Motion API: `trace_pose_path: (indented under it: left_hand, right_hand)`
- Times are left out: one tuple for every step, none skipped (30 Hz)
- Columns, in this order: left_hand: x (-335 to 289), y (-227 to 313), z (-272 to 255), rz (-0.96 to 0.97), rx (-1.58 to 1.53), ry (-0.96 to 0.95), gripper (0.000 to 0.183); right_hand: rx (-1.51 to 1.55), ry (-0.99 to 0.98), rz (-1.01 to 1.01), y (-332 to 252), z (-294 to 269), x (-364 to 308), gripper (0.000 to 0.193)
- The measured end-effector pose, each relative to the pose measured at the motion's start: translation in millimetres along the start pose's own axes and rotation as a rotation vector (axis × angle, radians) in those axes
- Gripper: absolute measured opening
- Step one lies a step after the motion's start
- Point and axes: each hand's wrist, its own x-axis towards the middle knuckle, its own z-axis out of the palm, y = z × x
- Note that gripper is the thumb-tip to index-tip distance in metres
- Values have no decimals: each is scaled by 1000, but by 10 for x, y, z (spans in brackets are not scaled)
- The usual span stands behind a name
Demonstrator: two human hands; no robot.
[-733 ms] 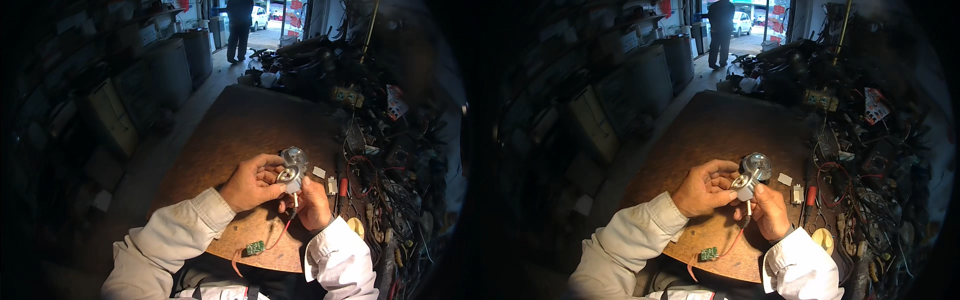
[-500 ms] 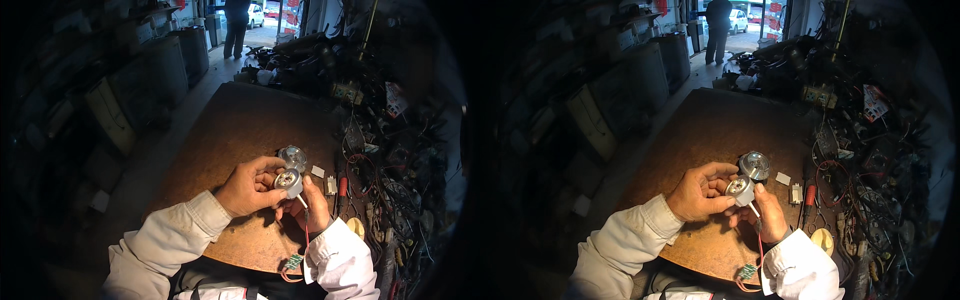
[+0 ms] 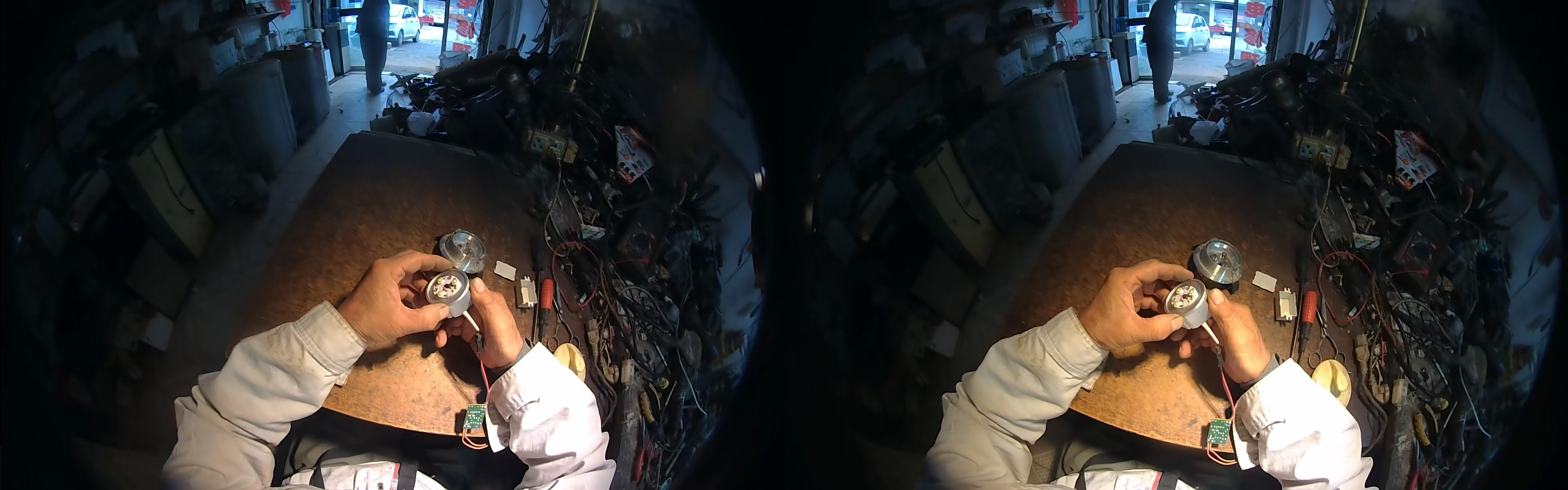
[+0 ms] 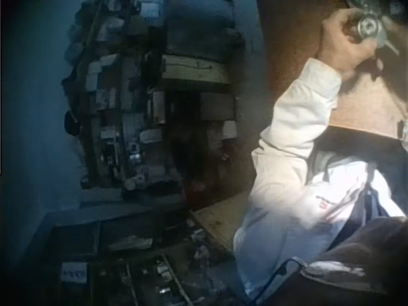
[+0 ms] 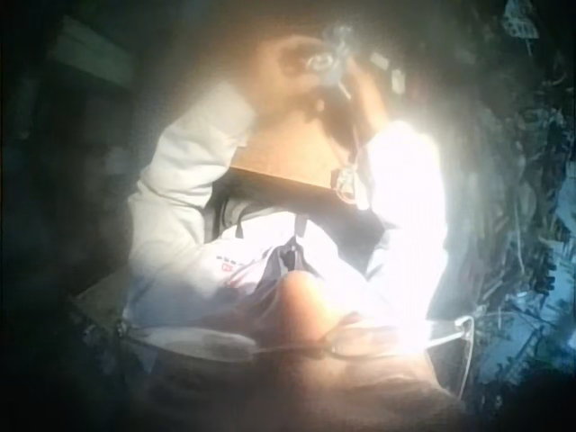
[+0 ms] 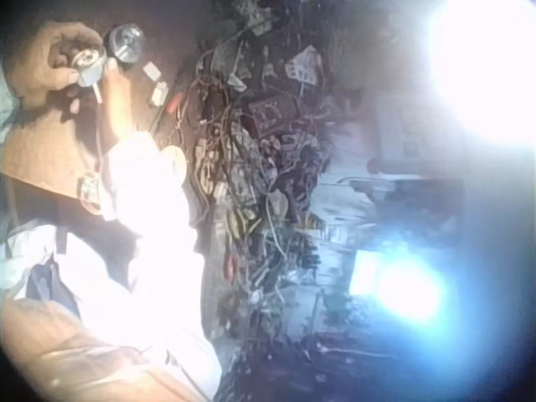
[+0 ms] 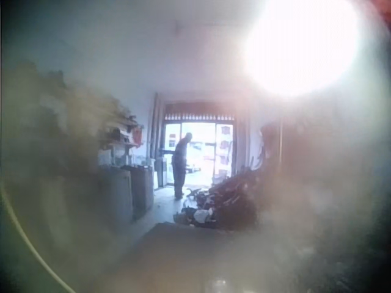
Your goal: The person handles a small circuit board and a cylindrical metal heat sink, connecting wires and inspecting the assembly. They repeatedly open and close the heat sink housing, adjust internal components, and place the parts on the workbench while another person stands nearby.
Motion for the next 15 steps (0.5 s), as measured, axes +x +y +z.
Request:
trace_pose_path:
  left_hand:
    - [0, -9, 15, 19, 26, 9, 60]
    - [0, -14, 20, 19, 25, 17, 59]
    - [0, -18, 21, 18, 25, 26, 58]
    - [1, -29, 25, 15, 23, 32, 57]
    - [10, -37, 33, 42, 31, 41, 55]
    - [21, -44, 43, 70, 40, 49, 53]
    - [23, -51, 50, 95, 48, 59, 51]
    - [22, -56, 53, 103, 69, 72, 51]
    - [21, -61, 56, 112, 89, 85, 50]
    - [25, -66, 55, 120, 109, 99, 49]
    - [31, -78, 52, 125, 124, 109, 49]
    - [38, -94, 46, 129, 139, 119, 49]
    - [40, -103, 45, 136, 155, 128, 48]
    - [38, -104, 44, 112, 144, 126, 50]
    - [35, -105, 41, 88, 134, 123, 52]
  right_hand:
    - [0, 4, 6, 17, -13, -4, 76]
    - [-25, -9, -10, 38, -38, 3, 76]
    - [-51, -22, -27, 63, -72, 16, 76]
    - [-77, -32, -42, 79, -97, 18, 75]
    - [-88, -40, -49, 75, -113, 14, 75]
    - [-100, -48, -56, 67, -126, 10, 74]
    - [-111, -57, -61, 61, -127, 8, 73]
    - [-104, -53, -75, 50, -110, 7, 72]
    - [-97, -48, -89, 33, -83, 4, 71]
    - [-91, -44, -102, 22, -66, 7, 71]
    - [-85, -35, -108, 23, -58, 12, 70]
    - [-79, -25, -114, 24, -52, 18, 69]
    - [-75, -16, -121, 28, -50, 20, 69]
    - [-75, -13, -121, 37, -55, 22, 68]
    - [-76, -11, -121, 51, -66, 26, 67]
